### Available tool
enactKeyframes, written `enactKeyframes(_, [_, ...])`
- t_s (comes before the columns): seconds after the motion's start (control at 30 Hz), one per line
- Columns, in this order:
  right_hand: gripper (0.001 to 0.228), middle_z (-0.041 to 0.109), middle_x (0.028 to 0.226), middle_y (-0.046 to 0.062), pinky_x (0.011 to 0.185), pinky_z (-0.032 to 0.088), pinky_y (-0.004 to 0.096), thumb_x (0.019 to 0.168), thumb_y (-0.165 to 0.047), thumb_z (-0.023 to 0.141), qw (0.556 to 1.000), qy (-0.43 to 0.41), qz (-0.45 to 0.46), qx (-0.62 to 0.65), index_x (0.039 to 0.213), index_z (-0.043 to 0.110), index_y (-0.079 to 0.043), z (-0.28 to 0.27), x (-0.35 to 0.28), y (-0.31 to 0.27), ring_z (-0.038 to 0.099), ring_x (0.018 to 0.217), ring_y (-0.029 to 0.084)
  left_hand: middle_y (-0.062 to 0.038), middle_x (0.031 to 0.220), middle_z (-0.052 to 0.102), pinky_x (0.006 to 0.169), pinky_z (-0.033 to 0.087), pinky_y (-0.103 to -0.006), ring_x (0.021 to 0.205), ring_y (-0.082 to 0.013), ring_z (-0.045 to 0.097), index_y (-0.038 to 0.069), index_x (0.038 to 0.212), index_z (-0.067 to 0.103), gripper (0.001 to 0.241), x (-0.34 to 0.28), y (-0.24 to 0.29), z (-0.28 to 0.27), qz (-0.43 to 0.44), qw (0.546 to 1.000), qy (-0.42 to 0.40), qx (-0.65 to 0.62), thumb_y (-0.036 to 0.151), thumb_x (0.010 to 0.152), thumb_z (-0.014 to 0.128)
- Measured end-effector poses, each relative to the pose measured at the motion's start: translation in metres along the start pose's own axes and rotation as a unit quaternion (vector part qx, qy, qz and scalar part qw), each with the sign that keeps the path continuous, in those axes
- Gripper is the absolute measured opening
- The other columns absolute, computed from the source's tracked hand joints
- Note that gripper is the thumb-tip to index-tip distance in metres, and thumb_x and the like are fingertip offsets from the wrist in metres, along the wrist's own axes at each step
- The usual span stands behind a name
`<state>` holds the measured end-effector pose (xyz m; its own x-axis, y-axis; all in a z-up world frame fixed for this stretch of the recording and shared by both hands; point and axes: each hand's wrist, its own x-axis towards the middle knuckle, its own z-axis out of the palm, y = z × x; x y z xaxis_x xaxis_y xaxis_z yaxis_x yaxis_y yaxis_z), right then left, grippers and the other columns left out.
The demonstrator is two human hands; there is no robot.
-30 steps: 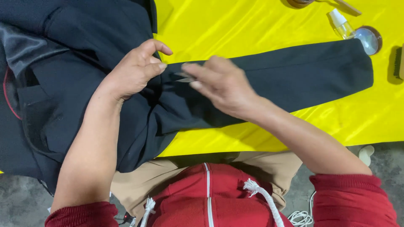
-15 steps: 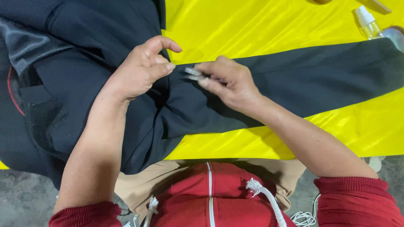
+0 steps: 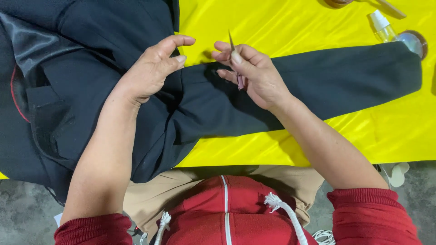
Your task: The person cleans a black suit jacket sleeve on a yellow table using a clothes brush, a hair dryer, a spray bottle, and small scissors. They repeatedly brush the fabric, apply heat, spray liquid, and trim loose threads from the sleeve and cuff area.
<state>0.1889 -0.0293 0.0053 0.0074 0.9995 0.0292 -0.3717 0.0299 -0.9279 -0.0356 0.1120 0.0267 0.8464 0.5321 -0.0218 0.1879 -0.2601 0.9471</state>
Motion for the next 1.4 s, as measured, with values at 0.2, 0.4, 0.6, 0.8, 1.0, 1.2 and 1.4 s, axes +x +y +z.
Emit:
enactKeyframes(0.2, [0.048,0.066,0.137,0.017,0.101,0.059,0.034,0.100,-0.030,0.064,0.994,-0.084,0.048,-0.044,0.135,0.060,0.002,0.002,-0.007,0.003,0.068,0.129,0.030,0.002,0.063,0.056,0.066,0.039,-0.0236,0.062,-0.0076,0.045,0.000,0.150,0.041,0.065,0.005,-0.017,0.001,0.047,0.991,-0.055,0.116,0.007,0.090,0.065])
enactKeyframes(0.4, [0.028,0.042,0.077,-0.007,0.064,0.033,0.027,0.102,-0.038,0.060,0.925,0.141,-0.128,-0.329,0.087,0.051,-0.016,-0.052,-0.017,0.007,0.038,0.070,0.006,-0.010,0.139,0.052,0.087,0.050,-0.0306,0.112,-0.0187,0.056,0.013,0.145,0.050,0.066,0.001,0.011,0.018,-0.089,0.995,-0.016,0.033,0.002,0.084,0.069])
enactKeyframes(0.6, [0.031,0.071,0.113,0.010,0.093,0.049,0.042,0.104,-0.035,0.060,0.802,0.277,-0.061,-0.526,0.115,0.070,-0.008,-0.163,-0.093,-0.042,0.067,0.101,0.024,-0.011,0.158,0.049,0.106,0.042,-0.0416,0.143,-0.0346,0.049,0.020,0.142,0.054,0.069,0.002,0.035,0.030,-0.187,0.969,0.036,0.155,0.017,0.078,0.078])
enactKeyframes(0.8, [0.035,0.066,0.082,-0.003,0.045,0.028,0.022,0.105,-0.028,0.066,0.787,0.479,-0.051,-0.385,0.078,0.044,-0.020,-0.214,-0.133,-0.068,0.047,0.060,0.002,-0.006,0.151,0.058,0.111,0.041,-0.0372,0.148,-0.0284,0.047,0.018,0.140,0.057,0.067,0.007,0.032,0.031,-0.194,0.973,0.012,0.122,0.010,0.078,0.077])
enactKeyframes(1.0, [0.030,0.063,0.109,0.013,0.093,0.053,0.040,0.113,-0.031,0.048,0.776,0.152,-0.276,-0.547,0.114,0.061,-0.004,-0.119,-0.112,-0.047,0.066,0.103,0.026,-0.005,0.123,0.072,0.099,0.044,-0.0295,0.115,-0.0155,0.063,0.010,0.123,0.071,0.052,0.007,0.014,0.037,-0.113,0.972,0.042,0.201,0.021,0.075,0.087])
enactKeyframes(1.2, [0.016,0.075,0.112,0.003,0.081,0.049,0.041,0.103,-0.028,0.070,0.721,0.351,-0.091,-0.590,0.107,0.069,-0.013,-0.210,-0.135,-0.061,0.068,0.098,0.020,-0.006,0.122,0.074,0.098,0.049,-0.0335,0.111,-0.0190,0.067,0.004,0.125,0.073,0.049,0.003,0.024,0.035,-0.168,0.967,0.028,0.191,0.026,0.082,0.081])
enactKeyframes(1.4, [0.012,0.066,0.087,0.008,0.073,0.056,0.027,0.115,-0.012,0.060,0.763,0.297,-0.189,-0.542,0.106,0.057,-0.005,-0.172,-0.139,-0.074,0.070,0.083,0.015,-0.010,0.116,0.076,0.091,0.049,-0.0389,0.106,-0.0263,0.070,0.005,0.120,0.076,0.041,0.011,0.012,0.040,-0.099,0.956,0.056,0.271,0.037,0.096,0.070])
